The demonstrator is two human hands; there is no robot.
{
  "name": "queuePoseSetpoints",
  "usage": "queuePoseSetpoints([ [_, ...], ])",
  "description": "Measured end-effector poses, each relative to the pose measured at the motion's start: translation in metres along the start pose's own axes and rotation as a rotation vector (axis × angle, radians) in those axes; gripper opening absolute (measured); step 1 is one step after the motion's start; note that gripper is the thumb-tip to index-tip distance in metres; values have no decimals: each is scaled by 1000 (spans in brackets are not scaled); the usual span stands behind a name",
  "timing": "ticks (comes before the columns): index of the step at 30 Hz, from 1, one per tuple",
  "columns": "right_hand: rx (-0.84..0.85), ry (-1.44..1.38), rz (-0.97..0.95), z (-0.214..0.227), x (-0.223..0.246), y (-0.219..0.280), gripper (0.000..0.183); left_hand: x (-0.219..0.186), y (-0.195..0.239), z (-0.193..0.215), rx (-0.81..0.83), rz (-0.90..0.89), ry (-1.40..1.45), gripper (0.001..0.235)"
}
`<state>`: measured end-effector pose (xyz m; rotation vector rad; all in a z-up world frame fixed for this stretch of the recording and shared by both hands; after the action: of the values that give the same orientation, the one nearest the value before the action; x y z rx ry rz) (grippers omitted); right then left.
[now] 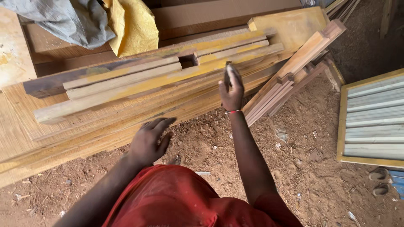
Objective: The person sands the surface of wooden planks using a sanding block. They hold the planks with one hand and rub the sanding block back and forth along the length of the wood, occasionally flipping the planks to sand different sides.
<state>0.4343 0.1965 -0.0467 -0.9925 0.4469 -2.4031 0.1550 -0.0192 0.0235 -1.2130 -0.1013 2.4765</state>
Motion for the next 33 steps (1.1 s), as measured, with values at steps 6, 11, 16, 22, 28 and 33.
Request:
queuePoseSetpoints([
  [6, 88, 205, -79, -46, 38, 23, 60, 39, 33, 17, -84, 210, 136, 44],
  [11, 26, 22, -664, -26, 32, 25, 58, 53, 37, 38, -99, 87, 98, 43],
  [16, 369, 366, -724, 60, -68, -68, 45, 86, 41, 40, -15, 36, 205, 43],
  [22, 670, 459, -877, 41, -127, -57, 44, 102, 39, 30, -33, -77, 221, 31],
  [28, 765, 585, -811, -15, -118, -117, 52, 127, 45, 59, 136, -94, 355, 45],
  [33, 829, 611, -825, 52, -101, -118, 58, 138, 47, 64, 124, -108, 490, 43],
])
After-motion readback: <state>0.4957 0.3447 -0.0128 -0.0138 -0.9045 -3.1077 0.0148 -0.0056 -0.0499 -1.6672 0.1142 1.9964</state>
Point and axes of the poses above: each hand's wrist, its own y-axis away from the middle knuckle, its own z-axis out of the back of the hand, x = y × z, the point moved 5 cm from there along -y, towards the middle knuckle, and after that the axes turned 12 degrees about x, right-handed, at the moved point
